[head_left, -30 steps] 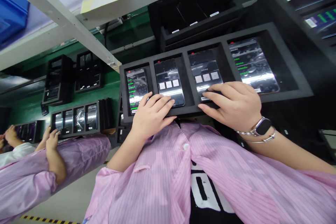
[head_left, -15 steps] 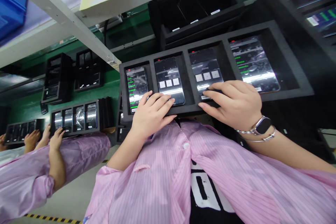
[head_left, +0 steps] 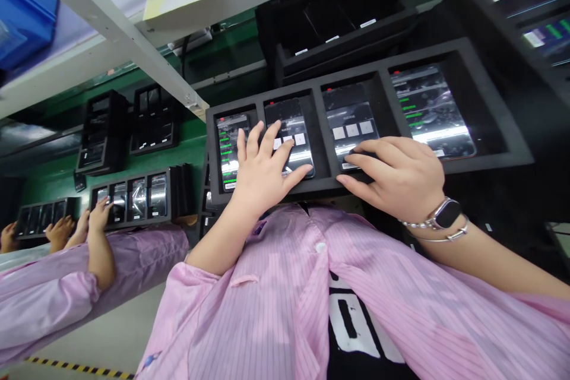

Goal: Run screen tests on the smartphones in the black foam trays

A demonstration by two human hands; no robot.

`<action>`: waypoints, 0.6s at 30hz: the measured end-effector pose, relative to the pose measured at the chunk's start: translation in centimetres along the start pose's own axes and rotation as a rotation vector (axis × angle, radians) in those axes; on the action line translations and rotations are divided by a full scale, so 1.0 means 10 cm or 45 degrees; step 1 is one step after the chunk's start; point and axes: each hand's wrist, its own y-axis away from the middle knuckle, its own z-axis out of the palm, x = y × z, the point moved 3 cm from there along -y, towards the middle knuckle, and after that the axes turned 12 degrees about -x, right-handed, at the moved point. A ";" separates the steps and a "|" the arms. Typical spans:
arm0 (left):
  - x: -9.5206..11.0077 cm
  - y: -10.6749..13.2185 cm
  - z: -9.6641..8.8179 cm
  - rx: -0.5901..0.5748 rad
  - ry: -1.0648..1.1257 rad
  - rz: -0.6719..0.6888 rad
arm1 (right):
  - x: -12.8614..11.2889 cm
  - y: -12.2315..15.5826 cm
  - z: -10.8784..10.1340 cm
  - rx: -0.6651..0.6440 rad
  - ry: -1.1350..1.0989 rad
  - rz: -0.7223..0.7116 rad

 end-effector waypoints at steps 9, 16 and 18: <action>-0.15 0.10 -0.13 0.177 0.093 -0.002 | 0.09 0.00 -0.06 -0.160 -0.128 0.164; -0.65 0.66 -0.20 0.211 0.163 -0.305 | 0.79 0.49 -0.14 0.121 0.155 0.251; -0.69 0.74 -0.11 0.194 0.187 -0.363 | 0.90 0.60 -0.03 0.213 0.175 0.194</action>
